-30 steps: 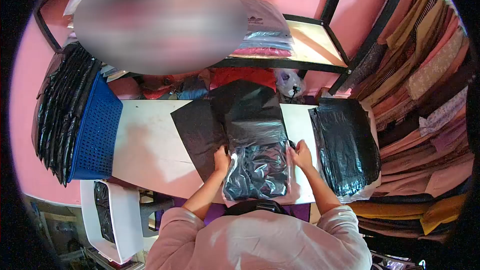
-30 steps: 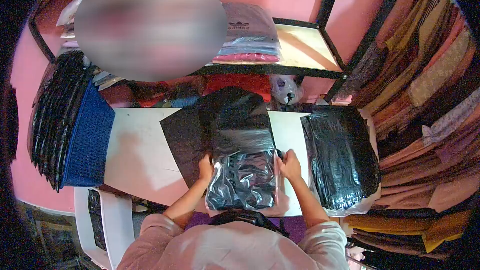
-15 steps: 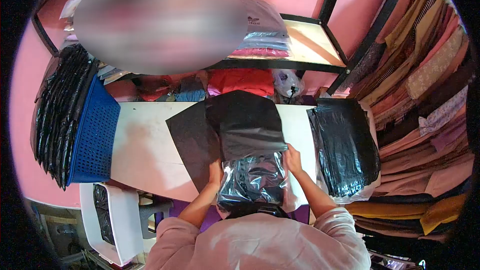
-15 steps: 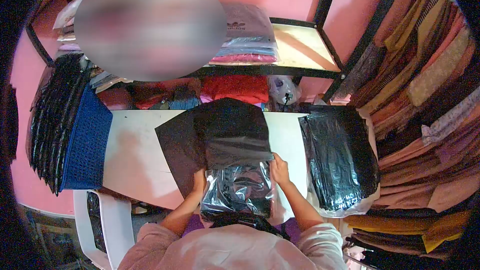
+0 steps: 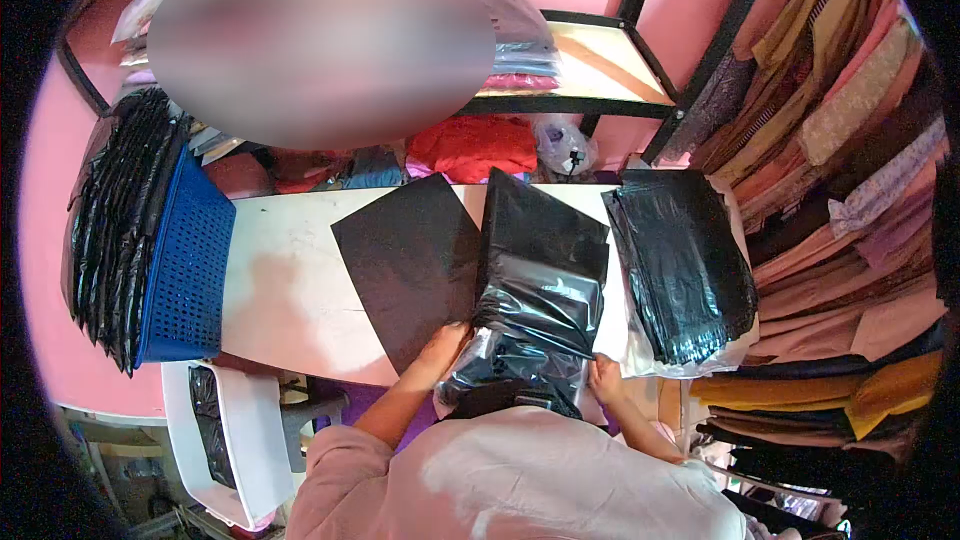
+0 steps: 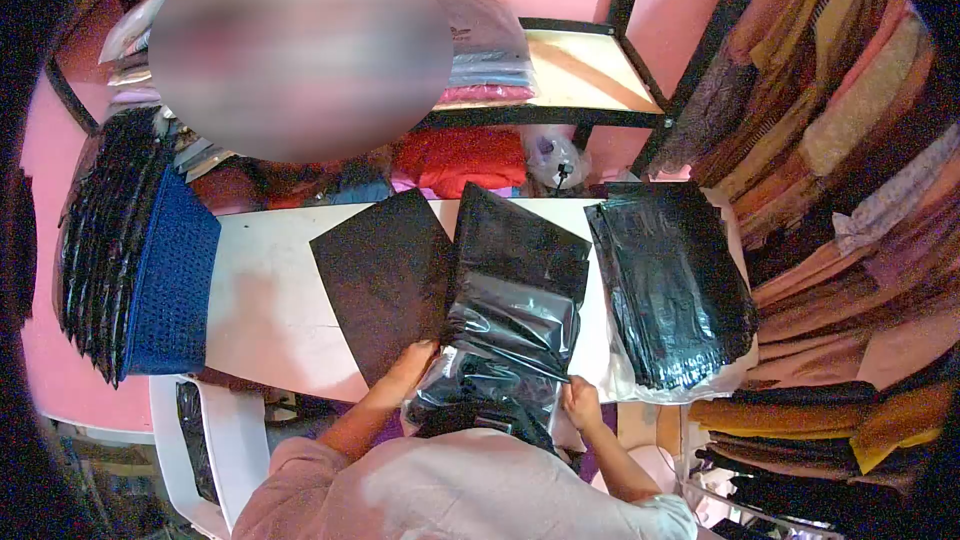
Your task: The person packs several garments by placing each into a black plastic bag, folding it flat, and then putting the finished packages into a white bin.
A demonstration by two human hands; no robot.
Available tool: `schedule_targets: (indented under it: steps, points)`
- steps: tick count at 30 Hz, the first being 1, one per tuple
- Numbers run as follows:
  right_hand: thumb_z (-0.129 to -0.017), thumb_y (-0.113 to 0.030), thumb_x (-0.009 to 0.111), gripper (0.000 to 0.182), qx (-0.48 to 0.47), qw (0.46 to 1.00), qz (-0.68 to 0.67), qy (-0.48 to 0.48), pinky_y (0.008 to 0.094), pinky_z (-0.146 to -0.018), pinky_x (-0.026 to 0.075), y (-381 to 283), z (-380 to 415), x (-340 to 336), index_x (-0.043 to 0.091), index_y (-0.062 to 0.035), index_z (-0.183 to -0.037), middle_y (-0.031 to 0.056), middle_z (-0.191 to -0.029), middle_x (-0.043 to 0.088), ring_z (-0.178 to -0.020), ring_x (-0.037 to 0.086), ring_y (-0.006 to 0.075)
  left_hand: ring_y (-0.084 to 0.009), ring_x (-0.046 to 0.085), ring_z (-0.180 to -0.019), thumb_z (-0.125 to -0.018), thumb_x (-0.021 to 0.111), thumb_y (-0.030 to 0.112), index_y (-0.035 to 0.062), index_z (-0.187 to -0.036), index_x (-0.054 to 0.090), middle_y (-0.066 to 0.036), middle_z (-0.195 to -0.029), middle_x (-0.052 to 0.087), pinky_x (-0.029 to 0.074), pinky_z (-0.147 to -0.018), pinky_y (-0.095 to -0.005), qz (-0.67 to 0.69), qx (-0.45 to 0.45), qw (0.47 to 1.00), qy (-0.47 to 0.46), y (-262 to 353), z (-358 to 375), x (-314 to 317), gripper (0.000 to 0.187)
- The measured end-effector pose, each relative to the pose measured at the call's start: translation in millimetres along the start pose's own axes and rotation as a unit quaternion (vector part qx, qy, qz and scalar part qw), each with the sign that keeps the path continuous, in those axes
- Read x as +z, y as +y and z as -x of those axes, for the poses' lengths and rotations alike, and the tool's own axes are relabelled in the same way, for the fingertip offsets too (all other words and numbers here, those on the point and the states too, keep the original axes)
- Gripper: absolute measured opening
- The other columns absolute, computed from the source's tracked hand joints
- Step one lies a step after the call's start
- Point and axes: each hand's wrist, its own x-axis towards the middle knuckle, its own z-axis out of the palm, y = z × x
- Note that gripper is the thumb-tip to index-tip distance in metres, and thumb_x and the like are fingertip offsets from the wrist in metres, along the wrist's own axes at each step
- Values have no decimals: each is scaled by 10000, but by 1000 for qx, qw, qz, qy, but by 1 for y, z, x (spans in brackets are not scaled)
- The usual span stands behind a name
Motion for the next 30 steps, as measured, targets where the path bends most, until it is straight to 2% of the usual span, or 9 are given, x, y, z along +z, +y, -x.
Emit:
schedule_targets:
  steps: [7, 11, 13, 15, 17, 20, 21, 25, 30]
  points:
    - [-805, -122, 447, 172, -1, 999, 15, -40, 451, -623, 440, 5, 33, -3, 518, 17, -876, 257, -779, 532, -713, 535, 412, -401, 534, -768, -813, 530, 159, -2, -857, 525, -228, -856, 552, 417, -661, -431, -44, 3, 999, -21, -12, 13, 14, 167]
    - [-872, -217, 344, 310, 115, 978, -173, -3, 387, -692, 429, -13, 24, 8, 528, 30, -905, 192, -799, 569, -741, 542, 295, -340, 542, -730, -855, 449, 179, -5, -875, 513, -214, -794, 557, 409, -655, -393, 406, -217, 885, 71, -24, -12, 51, 196]
    - [-913, -326, 321, 411, 160, 880, -445, -38, 309, -742, 403, -37, -9, -8, 542, 18, -945, 103, -840, 568, -804, 486, 176, -216, 521, -689, -857, 435, 169, 1, -834, 524, -110, -717, 554, 405, -639, -355, 170, -53, 969, 173, -34, -34, 59, 192]
    - [-908, -345, 341, 412, 67, 986, -151, 36, 330, -660, 447, -6, -53, -10, 592, -20, -875, 106, -753, 603, -682, 550, 185, -144, 508, -688, -846, 447, 147, 28, -810, 541, -44, -710, 553, 407, -606, -345, 109, -42, 985, 128, -15, -69, 27, 156]
    - [-867, -291, 445, 305, 176, 893, -415, -18, 289, -497, 408, -37, -92, -58, 587, -40, -767, 45, -675, 565, -570, 510, 129, -136, 547, -725, -833, 477, 145, 43, -840, 560, -47, -759, 596, 430, -605, -327, 239, -52, 965, 99, -19, -117, 13, 132]
    - [-834, -356, 467, 379, 3, 971, -235, 44, 281, -453, 356, -40, -144, -118, 500, -39, -629, -46, -580, 444, -533, 391, 91, -160, 553, -822, -822, 526, 179, 23, -1034, 539, -54, -916, 597, 454, -721, -278, 343, 81, 936, -25, 29, -136, -79, 263]
    - [-835, -383, 481, 397, 126, 973, -193, -9, 278, -476, 364, -41, -163, -136, 518, -33, -650, -44, -626, 471, -573, 406, 84, -165, 542, -875, -818, 544, 194, 10, -1102, 514, -55, -979, 582, 447, -783, -271, 178, 243, 954, 11, 44, -137, -103, 340]
    - [-839, -363, 491, 475, -126, 953, -277, 1, 257, -751, 410, -157, -136, -219, 547, 63, -1043, 25, -944, 572, -823, 499, 65, -182, 455, -1053, -835, 514, 269, 12, -1216, 418, -93, -1137, 509, 375, -907, -318, 313, 189, 927, 86, 145, -104, -189, 470]
    - [-765, -216, 560, 159, 66, 932, -354, 36, 223, -326, 321, -215, -117, -259, 536, -59, -752, 78, -526, 534, -395, 480, 130, -81, 520, -552, -814, 455, 365, 77, -853, 603, -30, -680, 579, 377, -467, -197, 398, -5, 917, -17, 202, -67, -246, 326]
